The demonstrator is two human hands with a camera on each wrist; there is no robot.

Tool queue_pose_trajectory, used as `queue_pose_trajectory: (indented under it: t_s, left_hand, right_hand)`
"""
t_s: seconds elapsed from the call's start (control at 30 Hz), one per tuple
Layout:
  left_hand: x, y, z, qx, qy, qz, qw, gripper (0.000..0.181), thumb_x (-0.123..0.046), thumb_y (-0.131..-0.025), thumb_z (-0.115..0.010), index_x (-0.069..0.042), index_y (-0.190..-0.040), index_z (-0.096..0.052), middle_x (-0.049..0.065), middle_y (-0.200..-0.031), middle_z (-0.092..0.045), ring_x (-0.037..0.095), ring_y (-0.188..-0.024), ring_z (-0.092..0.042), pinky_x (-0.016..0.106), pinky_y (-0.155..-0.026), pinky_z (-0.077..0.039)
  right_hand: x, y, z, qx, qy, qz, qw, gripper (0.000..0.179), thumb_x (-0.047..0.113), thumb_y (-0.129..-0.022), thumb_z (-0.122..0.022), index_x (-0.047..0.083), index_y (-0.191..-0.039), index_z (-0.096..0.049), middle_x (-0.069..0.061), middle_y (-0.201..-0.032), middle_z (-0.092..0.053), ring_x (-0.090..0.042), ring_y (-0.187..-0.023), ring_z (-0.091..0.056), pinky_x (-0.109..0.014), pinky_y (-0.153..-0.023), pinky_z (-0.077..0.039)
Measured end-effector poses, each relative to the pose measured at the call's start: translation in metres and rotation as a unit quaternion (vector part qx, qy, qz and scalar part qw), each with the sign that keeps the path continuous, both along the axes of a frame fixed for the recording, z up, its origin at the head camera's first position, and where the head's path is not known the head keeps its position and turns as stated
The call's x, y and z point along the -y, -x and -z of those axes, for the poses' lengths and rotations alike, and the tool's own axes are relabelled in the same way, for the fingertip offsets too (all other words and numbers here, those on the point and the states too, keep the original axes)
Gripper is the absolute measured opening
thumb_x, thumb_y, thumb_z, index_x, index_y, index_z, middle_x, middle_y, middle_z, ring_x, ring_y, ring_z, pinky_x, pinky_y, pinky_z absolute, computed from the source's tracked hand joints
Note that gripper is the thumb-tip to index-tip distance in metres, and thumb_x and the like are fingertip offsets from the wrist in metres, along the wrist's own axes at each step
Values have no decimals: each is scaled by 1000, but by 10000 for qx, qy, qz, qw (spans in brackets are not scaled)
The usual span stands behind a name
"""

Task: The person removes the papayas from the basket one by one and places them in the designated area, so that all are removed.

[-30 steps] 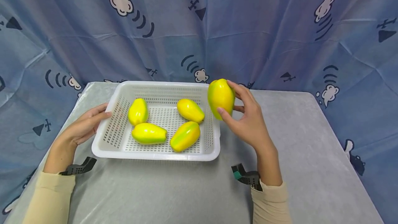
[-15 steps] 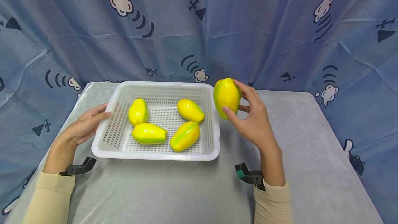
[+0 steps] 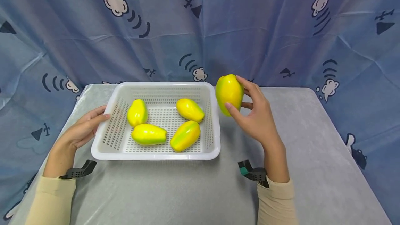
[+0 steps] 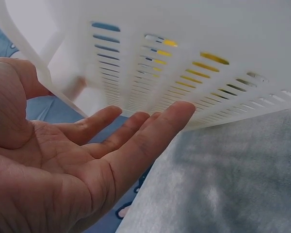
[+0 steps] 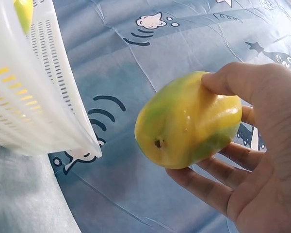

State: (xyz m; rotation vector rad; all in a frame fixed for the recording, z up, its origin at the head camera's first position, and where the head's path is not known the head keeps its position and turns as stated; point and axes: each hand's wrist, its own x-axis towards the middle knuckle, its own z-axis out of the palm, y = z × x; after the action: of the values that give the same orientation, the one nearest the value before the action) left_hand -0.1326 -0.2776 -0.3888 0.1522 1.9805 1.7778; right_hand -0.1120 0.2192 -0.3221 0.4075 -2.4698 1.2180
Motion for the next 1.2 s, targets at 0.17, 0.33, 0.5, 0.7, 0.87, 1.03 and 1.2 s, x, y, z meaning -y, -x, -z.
queue_pose_trajectory:
  t_s: [0.17, 0.33, 0.5, 0.7, 0.87, 1.03, 1.2]
  left_hand:
    - [0, 1, 1, 16, -8, 31, 10000, 66, -31, -110, -42, -7, -162, -9, 25, -152, -37, 14, -115, -68, 38, -90, -60]
    - [1, 3, 2, -29, -16, 79, 10000, 65, -31, -110, -42, -6, -161, -10, 27, -152, -36, 15, -115, -68, 38, -90, -60]
    - [1, 2, 1, -8, -30, 51, 10000, 66, -31, -109, -43, -7, -161, -11, 25, -151, -38, 14, -115, -68, 38, -89, -60]
    - [1, 1, 0, -20, -52, 35, 10000, 66, -30, -109, -43, -7, -162, -10, 25, -151, -38, 14, -114, -68, 39, -88, -60]
    - [2, 2, 1, -28, -60, 46, 10000, 67, -31, -109, -43, -7, -162, -10, 23, -150, -39, 13, -114, -68, 38, -89, -60]
    - [2, 3, 3, -19, -86, 53, 9999, 66, -30, -109, -43, -6, -162, -10, 16, -146, -44, 13, -114, -68, 37, -88, -60]
    - [1, 3, 3, -39, -34, 3, 10000, 67, -30, -109, -44, -7, -162, -10, 21, -149, -42, 13, -114, -68, 37, -89, -60]
  right_hand:
    - [-4, 1, 0, 11, 29, 80, 10000, 80, 7, -86, -79, 35, -151, -42, 1, -152, -49, 7, -120, -52, -4, -84, -48]
    - [-6, 2, 4, 87, -1, 158, 9998, 79, 9, -86, -79, 36, -151, -42, 1, -153, -48, 6, -120, -52, -3, -84, -48]
    - [-7, 5, 7, 176, -47, 237, 9996, 78, 12, -87, -78, 37, -151, -41, 1, -153, -48, 1, -121, -53, -3, -83, -48]
    - [-10, 8, 8, 296, -108, 372, 9988, 77, 16, -88, -78, 38, -151, -41, 2, -154, -47, -18, -124, -56, -3, -82, -47]
    - [-13, 9, 10, 313, -96, 423, 9986, 76, 17, -88, -78, 38, -151, -41, 2, -154, -48, -17, -124, -56, -3, -82, -47]
    - [-16, 10, 11, 305, -75, 440, 9985, 76, 16, -88, -78, 38, -152, -41, 1, -154, -47, -7, -123, -55, -3, -82, -47]
    - [-18, 9, 10, 284, -120, 481, 9984, 76, 16, -89, -77, 38, -152, -40, 1, -155, -46, -17, -126, -56, -3, -82, -46]
